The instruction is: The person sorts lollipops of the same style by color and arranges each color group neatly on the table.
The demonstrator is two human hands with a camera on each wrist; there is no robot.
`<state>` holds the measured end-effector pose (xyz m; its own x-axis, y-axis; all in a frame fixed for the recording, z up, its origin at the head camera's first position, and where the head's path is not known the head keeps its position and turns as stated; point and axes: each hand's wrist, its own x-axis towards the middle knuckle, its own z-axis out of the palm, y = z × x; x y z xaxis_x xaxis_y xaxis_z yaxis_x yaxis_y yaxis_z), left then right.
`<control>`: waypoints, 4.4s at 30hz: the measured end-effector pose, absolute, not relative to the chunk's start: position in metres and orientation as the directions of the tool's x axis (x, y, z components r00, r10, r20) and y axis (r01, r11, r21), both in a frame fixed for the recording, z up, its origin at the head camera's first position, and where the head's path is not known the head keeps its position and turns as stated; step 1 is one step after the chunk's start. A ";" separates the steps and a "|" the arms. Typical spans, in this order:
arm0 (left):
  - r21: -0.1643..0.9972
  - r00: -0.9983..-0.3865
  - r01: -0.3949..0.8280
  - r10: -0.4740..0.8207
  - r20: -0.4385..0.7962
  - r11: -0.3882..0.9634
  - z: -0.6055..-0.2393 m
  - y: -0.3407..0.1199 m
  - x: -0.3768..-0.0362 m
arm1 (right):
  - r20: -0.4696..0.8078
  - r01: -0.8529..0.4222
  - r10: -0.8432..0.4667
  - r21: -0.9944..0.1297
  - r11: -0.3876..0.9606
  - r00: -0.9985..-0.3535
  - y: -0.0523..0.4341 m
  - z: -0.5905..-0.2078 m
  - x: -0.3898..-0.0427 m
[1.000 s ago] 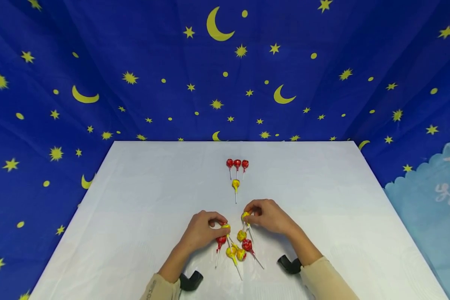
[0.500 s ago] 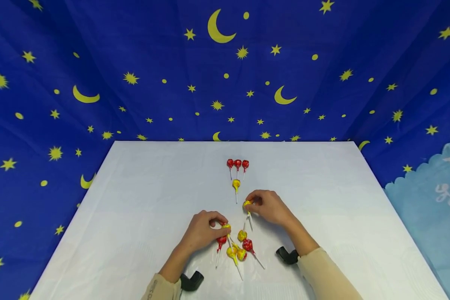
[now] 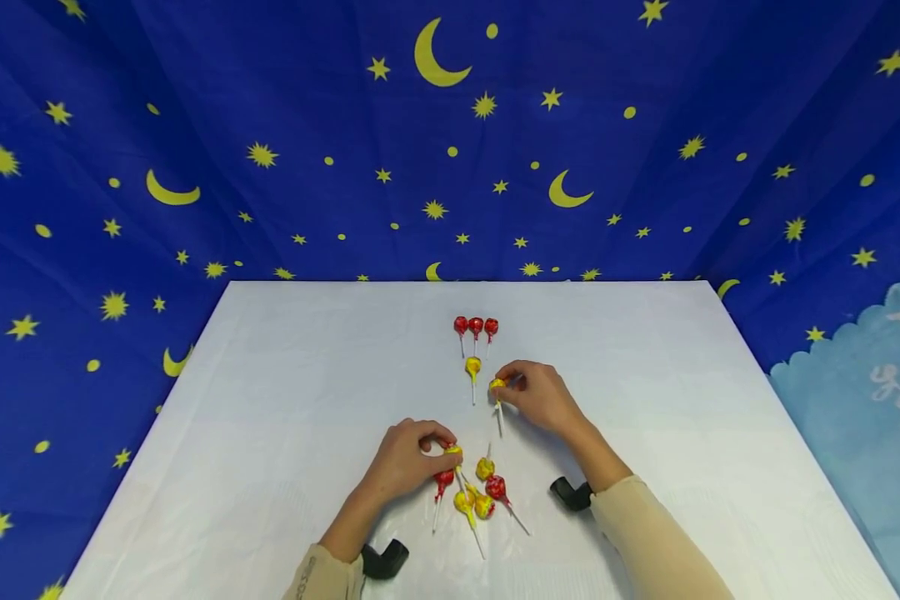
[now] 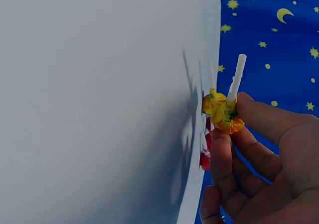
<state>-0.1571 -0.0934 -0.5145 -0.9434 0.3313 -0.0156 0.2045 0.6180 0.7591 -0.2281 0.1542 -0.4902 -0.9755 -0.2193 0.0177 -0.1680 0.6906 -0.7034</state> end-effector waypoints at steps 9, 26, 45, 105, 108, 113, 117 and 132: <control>0.756 -0.935 0.243 0.355 0.014 0.608 -0.514 -0.089 -0.160 | 0.061 -0.193 -0.206 -0.675 0.713 -0.977 0.154 -0.488 -0.243; 0.746 -0.934 0.254 0.357 0.023 0.616 -0.516 -0.086 -0.161 | 0.049 -0.172 -0.184 -0.641 0.748 -0.982 0.151 -0.497 -0.262; 0.750 -0.943 0.224 0.332 0.006 0.623 -0.516 -0.094 -0.158 | 0.058 -0.138 -0.135 -0.679 0.721 -0.989 0.139 -0.499 -0.263; 0.761 -0.945 0.223 0.326 0.016 0.609 -0.515 -0.094 -0.157 | -0.123 -0.282 -0.577 -0.779 0.560 -0.807 0.148 -0.495 -0.149; 0.758 -0.946 0.226 0.324 0.021 0.612 -0.515 -0.094 -0.157 | -0.114 -0.291 -0.583 -0.781 0.553 -0.804 0.147 -0.495 -0.147; 0.755 -0.947 0.231 0.320 0.029 0.614 -0.516 -0.093 -0.158 | -0.101 -0.299 -0.576 -0.774 0.558 -0.812 0.146 -0.495 -0.145; 0.760 -0.945 0.231 0.327 0.026 0.608 -0.516 -0.091 -0.158 | -0.095 -0.311 -0.565 -0.755 0.577 -0.820 0.146 -0.494 -0.143; 0.747 -0.949 0.220 0.314 0.015 0.628 -0.515 -0.091 -0.158 | -0.095 -0.308 -0.558 -0.752 0.583 -0.824 0.142 -0.492 -0.138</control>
<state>-0.1582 -0.0906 -0.5148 -0.9492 0.3142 0.0153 0.2198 0.6278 0.7467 -0.1383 0.1424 -0.4921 -0.8244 -0.5580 -0.0946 -0.3080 0.5825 -0.7522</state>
